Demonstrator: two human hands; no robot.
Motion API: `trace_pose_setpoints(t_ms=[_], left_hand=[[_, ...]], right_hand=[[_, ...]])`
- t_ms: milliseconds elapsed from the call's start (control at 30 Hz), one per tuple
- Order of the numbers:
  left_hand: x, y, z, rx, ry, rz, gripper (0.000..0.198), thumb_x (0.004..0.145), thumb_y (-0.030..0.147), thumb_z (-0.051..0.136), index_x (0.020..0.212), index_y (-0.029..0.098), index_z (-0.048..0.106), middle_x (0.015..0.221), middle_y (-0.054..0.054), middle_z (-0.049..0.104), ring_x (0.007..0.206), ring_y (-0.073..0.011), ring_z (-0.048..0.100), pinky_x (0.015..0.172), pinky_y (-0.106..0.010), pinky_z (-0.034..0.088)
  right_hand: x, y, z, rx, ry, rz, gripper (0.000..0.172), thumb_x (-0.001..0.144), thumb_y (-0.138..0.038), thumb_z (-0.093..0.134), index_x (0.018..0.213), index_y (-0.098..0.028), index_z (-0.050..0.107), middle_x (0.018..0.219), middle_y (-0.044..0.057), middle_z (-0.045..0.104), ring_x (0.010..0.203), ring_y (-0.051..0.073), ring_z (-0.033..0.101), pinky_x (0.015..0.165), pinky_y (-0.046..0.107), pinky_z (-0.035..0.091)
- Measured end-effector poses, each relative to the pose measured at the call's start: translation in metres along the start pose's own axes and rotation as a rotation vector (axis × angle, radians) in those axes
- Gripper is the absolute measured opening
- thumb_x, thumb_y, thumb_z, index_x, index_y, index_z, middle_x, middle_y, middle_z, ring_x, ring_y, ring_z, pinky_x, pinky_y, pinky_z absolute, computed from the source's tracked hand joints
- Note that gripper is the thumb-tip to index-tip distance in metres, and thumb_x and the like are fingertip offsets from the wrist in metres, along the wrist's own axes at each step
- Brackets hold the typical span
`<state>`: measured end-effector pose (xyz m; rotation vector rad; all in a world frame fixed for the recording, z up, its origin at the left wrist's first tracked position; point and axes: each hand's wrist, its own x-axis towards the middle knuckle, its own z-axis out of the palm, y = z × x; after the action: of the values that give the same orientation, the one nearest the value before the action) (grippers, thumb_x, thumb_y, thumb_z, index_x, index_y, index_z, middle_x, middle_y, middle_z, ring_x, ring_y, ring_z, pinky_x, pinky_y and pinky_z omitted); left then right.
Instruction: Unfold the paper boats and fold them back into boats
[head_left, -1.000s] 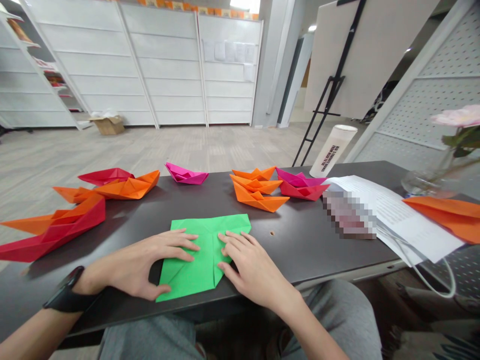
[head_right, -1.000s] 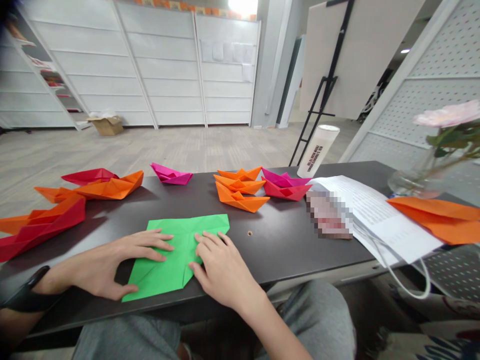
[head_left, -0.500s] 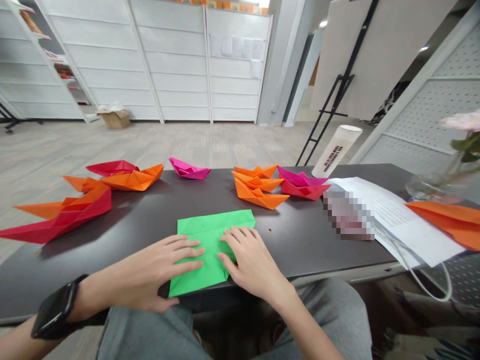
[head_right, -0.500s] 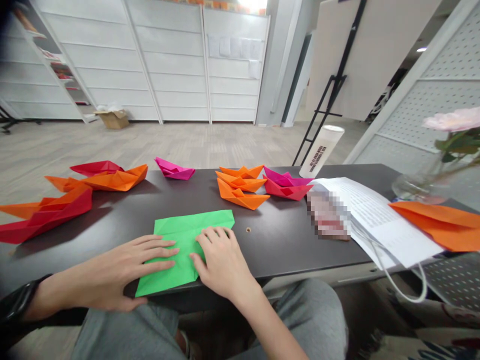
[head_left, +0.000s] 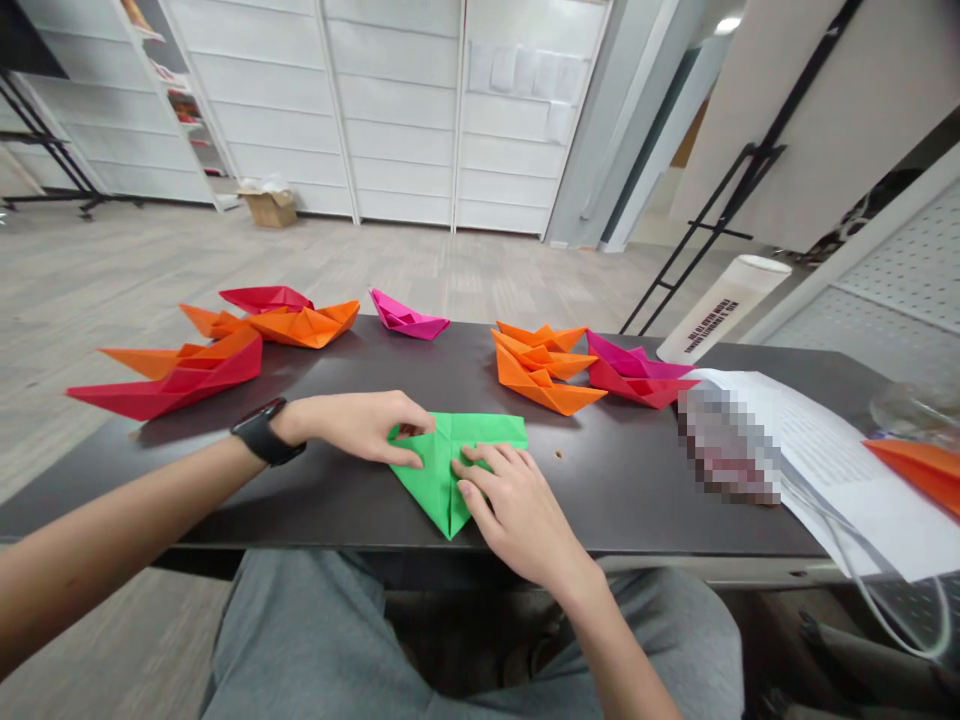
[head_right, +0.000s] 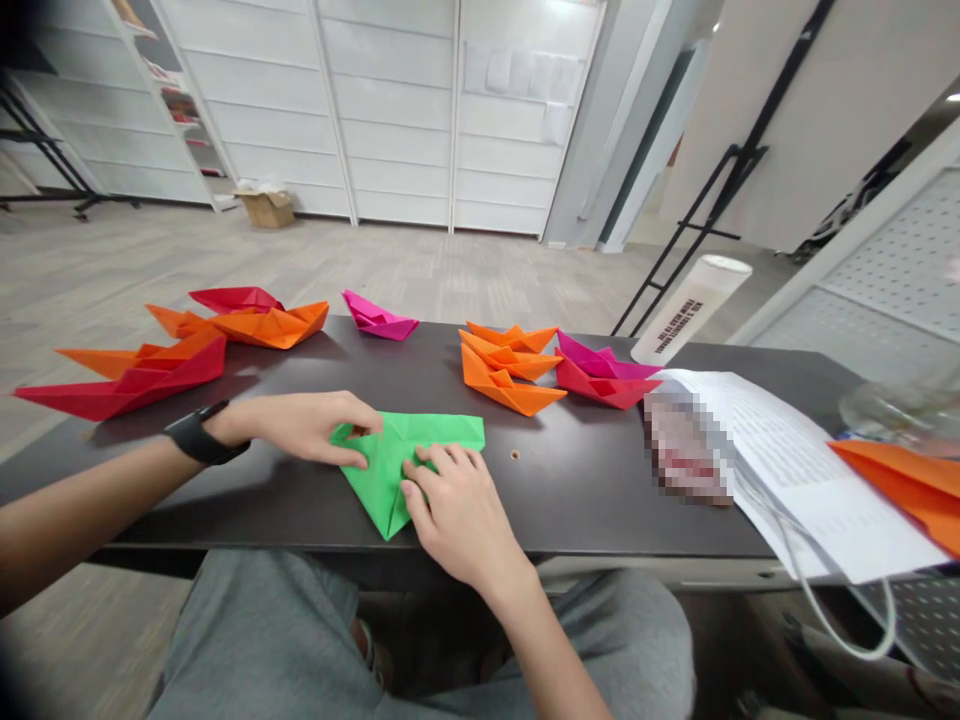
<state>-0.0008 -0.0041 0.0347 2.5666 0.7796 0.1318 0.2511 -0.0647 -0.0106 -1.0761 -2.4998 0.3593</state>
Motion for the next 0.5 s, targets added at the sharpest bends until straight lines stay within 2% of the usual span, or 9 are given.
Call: trace_pose_setpoints(t_ms=[100,200,267,367,500], left_hand=[[0.005,-0.010,0.010,-0.077,0.018,-0.040,0.029,0.087,0.040,0.066,0.104,0.017,0.059,0.078,0.002,0.059,0.068,-0.0133,0.057,0.064,-0.022,0.044],[0.001,-0.013,0.024,-0.048,0.115,-0.077,0.038,0.089,0.039,0.064,0.120,0.019,0.054,0.088,-0.001,0.062,0.078,-0.0157,0.061,0.071,-0.024,0.045],[-0.001,-0.014,0.032,0.018,0.180,-0.035,0.034,0.092,0.037,0.061,0.120,0.020,0.055,0.092,-0.003,0.064,0.083,-0.0173,0.061,0.078,-0.027,0.044],[-0.001,-0.018,0.037,0.155,0.200,0.093,0.023,0.097,0.033,0.053,0.115,0.020,0.060,0.095,-0.005,0.067,0.088,-0.0187,0.061,0.086,-0.032,0.041],[0.001,-0.021,0.038,0.308,0.173,0.176,0.023,0.099,0.025,0.046,0.113,0.024,0.065,0.091,-0.006,0.065,0.085,-0.0189,0.060,0.080,-0.032,0.040]], right_hand=[[0.001,0.001,0.001,-0.006,-0.009,0.001,0.028,0.101,-0.024,0.043,0.115,-0.021,0.067,0.124,0.008,0.065,0.116,0.025,0.055,0.100,0.046,0.041],[0.002,0.003,0.003,0.005,-0.022,0.005,0.025,0.099,-0.023,0.048,0.117,-0.020,0.064,0.127,0.008,0.064,0.118,0.026,0.054,0.101,0.046,0.041],[0.002,0.003,0.004,0.020,-0.022,0.013,0.024,0.098,-0.023,0.050,0.118,-0.020,0.063,0.128,0.008,0.064,0.119,0.027,0.054,0.102,0.047,0.041],[0.003,0.004,0.004,0.031,-0.021,0.019,0.025,0.098,-0.024,0.050,0.119,-0.020,0.063,0.130,0.008,0.064,0.120,0.027,0.054,0.103,0.048,0.042],[0.003,0.005,0.004,0.020,-0.046,0.018,0.026,0.098,-0.025,0.050,0.121,-0.021,0.063,0.132,0.008,0.063,0.124,0.027,0.052,0.104,0.049,0.043]])
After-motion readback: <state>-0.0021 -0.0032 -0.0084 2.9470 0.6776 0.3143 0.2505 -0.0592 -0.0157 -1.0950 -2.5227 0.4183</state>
